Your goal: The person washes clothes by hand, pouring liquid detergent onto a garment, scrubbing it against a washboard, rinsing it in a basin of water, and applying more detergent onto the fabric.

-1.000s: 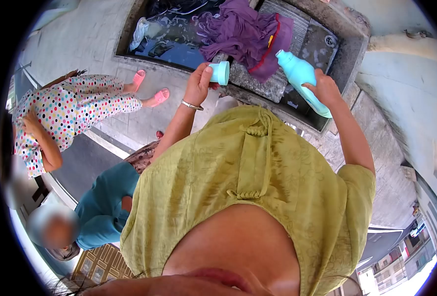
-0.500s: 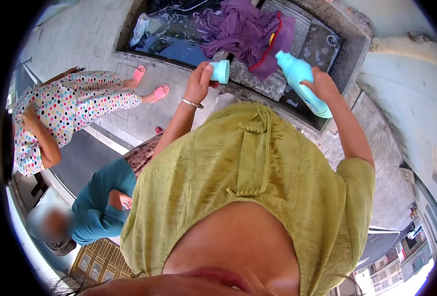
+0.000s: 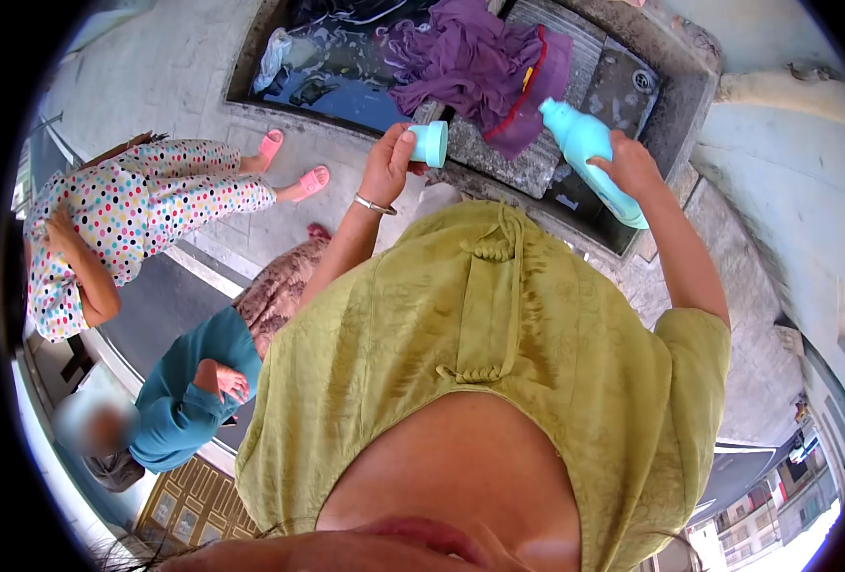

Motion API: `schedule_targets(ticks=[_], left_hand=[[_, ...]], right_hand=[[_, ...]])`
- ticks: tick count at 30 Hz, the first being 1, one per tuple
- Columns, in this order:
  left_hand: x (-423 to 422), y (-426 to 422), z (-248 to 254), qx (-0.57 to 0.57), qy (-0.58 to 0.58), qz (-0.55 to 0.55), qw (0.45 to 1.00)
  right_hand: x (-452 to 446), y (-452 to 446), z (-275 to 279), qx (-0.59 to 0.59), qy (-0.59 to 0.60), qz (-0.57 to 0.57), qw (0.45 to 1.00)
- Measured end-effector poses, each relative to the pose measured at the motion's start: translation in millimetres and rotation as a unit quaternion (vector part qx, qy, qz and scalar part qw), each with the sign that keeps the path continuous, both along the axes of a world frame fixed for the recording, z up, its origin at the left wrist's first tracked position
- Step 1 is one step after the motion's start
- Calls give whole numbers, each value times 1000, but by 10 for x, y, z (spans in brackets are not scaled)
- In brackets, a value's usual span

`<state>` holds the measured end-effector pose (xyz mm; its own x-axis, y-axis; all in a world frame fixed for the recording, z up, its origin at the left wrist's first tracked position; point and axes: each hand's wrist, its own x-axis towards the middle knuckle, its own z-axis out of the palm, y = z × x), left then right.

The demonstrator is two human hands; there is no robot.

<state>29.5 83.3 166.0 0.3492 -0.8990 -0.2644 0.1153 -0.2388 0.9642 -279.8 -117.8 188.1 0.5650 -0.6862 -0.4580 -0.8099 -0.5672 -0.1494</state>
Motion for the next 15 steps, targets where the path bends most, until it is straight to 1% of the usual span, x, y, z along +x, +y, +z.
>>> schedule_targets(ticks=[1, 3, 4, 8, 10, 11, 13, 15], left_hand=[[-16, 32, -9, 5, 3, 1, 1000], [4, 18, -4, 7, -5, -2, 1000], [17, 2, -7, 6, -4, -2, 1000], [-13, 37, 5, 2, -1, -11, 1000], [19, 12, 12, 6, -7, -16, 1000], [21, 36, 13, 3, 4, -13, 1000], [15, 74, 12, -2, 14, -11, 1000], [33, 82, 25, 20, 0, -8, 1000]], right_hand=[[-30, 26, 19, 5, 3, 1, 1000], [84, 37, 249, 6, -34, -6, 999], [108, 40, 284, 6, -27, -23, 999], [-3, -16, 65, 32, -44, -13, 998], [-14, -23, -26, 16, 9, -2, 1000], [-20, -42, -35, 18, 10, 0, 1000], [-23, -120, -9, -2, -42, -31, 999], [12, -166, 32, -16, -41, -13, 999]])
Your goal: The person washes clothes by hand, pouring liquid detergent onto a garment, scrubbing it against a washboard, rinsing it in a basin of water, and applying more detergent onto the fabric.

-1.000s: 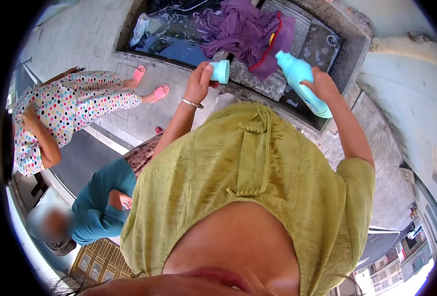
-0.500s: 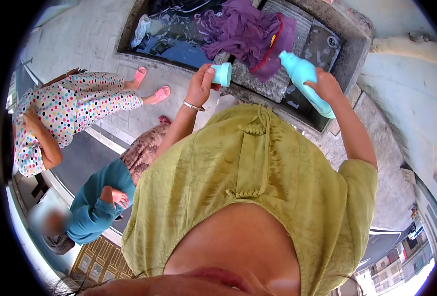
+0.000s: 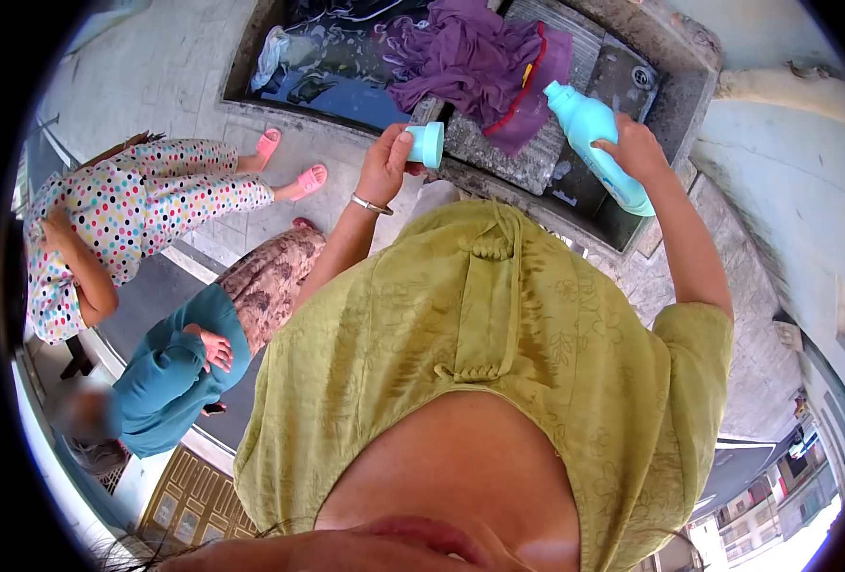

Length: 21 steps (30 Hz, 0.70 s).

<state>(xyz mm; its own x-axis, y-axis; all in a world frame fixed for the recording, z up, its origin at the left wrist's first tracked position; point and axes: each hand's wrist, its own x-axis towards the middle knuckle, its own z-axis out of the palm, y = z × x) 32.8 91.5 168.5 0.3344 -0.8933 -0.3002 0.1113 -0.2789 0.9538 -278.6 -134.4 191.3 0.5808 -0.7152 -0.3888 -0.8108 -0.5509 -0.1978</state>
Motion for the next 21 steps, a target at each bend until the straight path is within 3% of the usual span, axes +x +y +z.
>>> schedule_targets(ticks=[4, 7, 10, 18, 21], left_hand=[[0, 11, 18, -5, 7, 2, 1000], [-1, 14, 22, 2, 5, -1, 1000], [-10, 30, 84, 2, -6, -1, 1000], [13, 22, 46, 12, 9, -4, 1000], [10, 15, 62, -1, 4, -21, 1000]], right_hand=[[51, -218, -72, -22, -35, -37, 998], [124, -319, -233, -8, 58, -33, 998], [100, -409, -250, -19, 52, -86, 995], [217, -653, -258, -39, 37, -82, 995], [302, -761, -266, -22, 98, -26, 995]])
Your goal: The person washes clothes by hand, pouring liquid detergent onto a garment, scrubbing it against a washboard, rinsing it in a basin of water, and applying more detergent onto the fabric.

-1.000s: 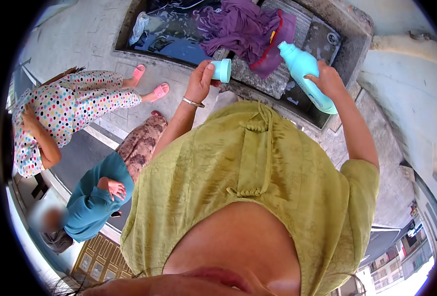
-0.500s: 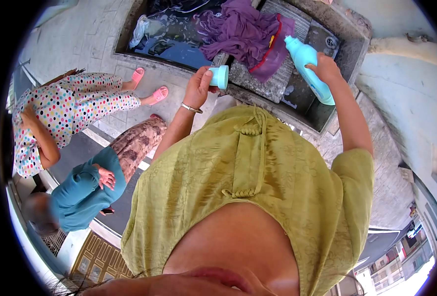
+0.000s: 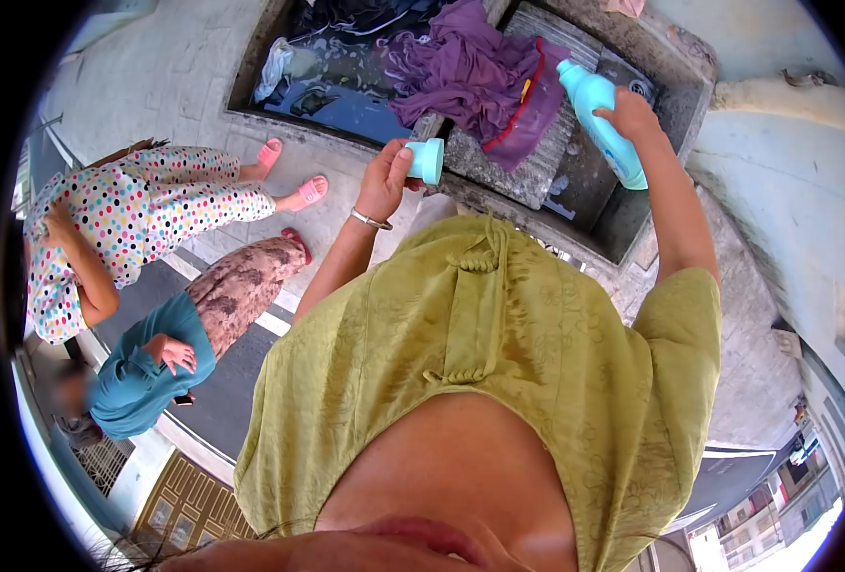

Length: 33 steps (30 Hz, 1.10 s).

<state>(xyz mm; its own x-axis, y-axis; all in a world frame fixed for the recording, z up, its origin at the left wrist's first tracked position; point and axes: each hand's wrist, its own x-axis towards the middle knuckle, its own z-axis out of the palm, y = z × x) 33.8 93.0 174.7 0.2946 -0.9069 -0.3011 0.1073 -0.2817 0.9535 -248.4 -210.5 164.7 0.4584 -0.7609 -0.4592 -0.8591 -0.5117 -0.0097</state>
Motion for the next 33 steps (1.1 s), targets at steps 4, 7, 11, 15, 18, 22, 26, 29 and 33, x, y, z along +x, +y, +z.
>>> schedule_targets(ticks=[4, 7, 11, 15, 18, 22, 26, 29, 33], left_hand=[[-8, 4, 24, -7, 7, 11, 1000], [-11, 11, 41, -2, -17, 6, 1000], [9, 51, -29, 3, 8, 11, 1000], [14, 51, -13, -6, 2, 6, 1000], [8, 36, 21, -9, 12, 22, 1000], [28, 9, -11, -4, -14, 14, 1000], [-15, -3, 11, -2, 5, 4, 1000], [-11, -59, 13, -9, -13, -6, 1000], [-35, -82, -23, -7, -7, -17, 1000]], right_hand=[[-8, -114, -97, -9, -24, -37, 999], [-5, -136, -152, -8, -4, 0, 1000], [11, -82, -37, -13, -32, -39, 999], [-20, 29, 42, -26, -74, -33, 996], [-95, 178, 65, 0, -69, -20, 997], [-220, 441, 129, 30, -55, 31, 998], [-292, 625, 143, 43, -69, -6, 997], [-333, 669, 120, 52, -51, 21, 997], [-482, 729, 40, 25, -102, -15, 994]])
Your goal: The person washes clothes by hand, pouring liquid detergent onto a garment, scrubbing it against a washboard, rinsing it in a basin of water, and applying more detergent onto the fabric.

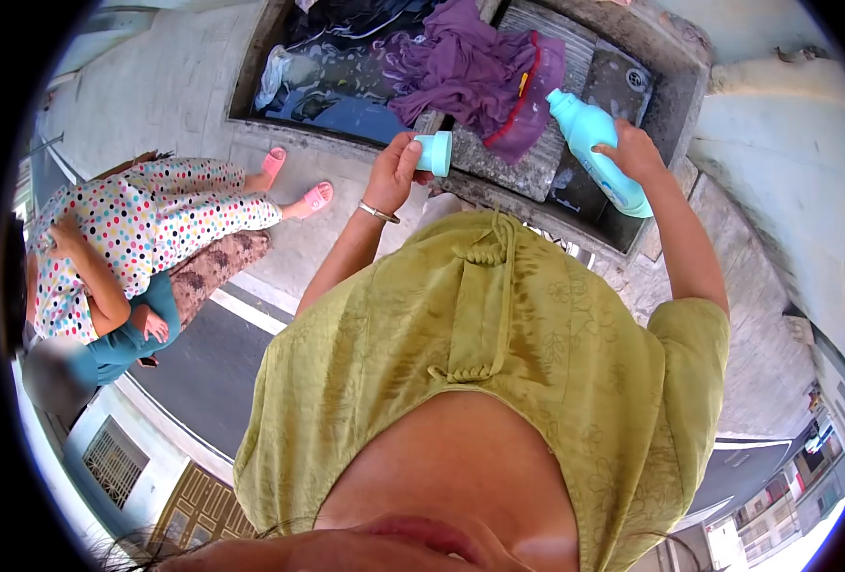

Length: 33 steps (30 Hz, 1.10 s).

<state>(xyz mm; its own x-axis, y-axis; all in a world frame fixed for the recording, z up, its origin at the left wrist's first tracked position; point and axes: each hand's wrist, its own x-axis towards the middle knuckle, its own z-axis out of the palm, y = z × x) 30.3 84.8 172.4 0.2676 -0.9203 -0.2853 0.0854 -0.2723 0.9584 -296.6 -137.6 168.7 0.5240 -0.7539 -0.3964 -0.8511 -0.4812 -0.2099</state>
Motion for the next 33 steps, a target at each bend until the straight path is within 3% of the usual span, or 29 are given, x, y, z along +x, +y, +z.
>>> schedule_targets(ticks=[4, 10, 14, 16, 18, 19, 23, 25, 28, 33], left_hand=[[-66, -149, 130, -20, 5, -8, 1000], [-293, -768, 614, -158, 36, -33, 986], [-461, -1106, 858, -216, -35, -148, 964], [-543, -1173, 999, -192, -36, -185, 963], [-615, -1228, 1099, -281, -309, -250, 873], [-673, -1240, 1086, -262, -327, -262, 869], [-674, -1415, 1118, -264, -276, -318, 868], [-686, -1490, 1142, -312, -285, -383, 822], [-715, -1572, 1146, -322, -285, -437, 790], [-766, -1748, 1184, -321, -294, -481, 761]], right_hand=[[-144, 76, 186, -45, -93, -59, 993], [-272, 416, 601, -86, -237, -58, 966], [-121, 607, 870, -35, -296, -78, 951], [-134, 633, 829, -26, -329, -72, 941], [-103, 668, 891, 2, -309, -69, 949], [-72, 688, 950, 11, -340, -61, 939], [-191, 644, 870, -27, -346, -45, 937], [-256, 624, 922, 23, -339, -59, 939], [-322, 584, 941, 105, -340, -85, 931], [-423, 455, 851, 130, -349, -78, 925]])
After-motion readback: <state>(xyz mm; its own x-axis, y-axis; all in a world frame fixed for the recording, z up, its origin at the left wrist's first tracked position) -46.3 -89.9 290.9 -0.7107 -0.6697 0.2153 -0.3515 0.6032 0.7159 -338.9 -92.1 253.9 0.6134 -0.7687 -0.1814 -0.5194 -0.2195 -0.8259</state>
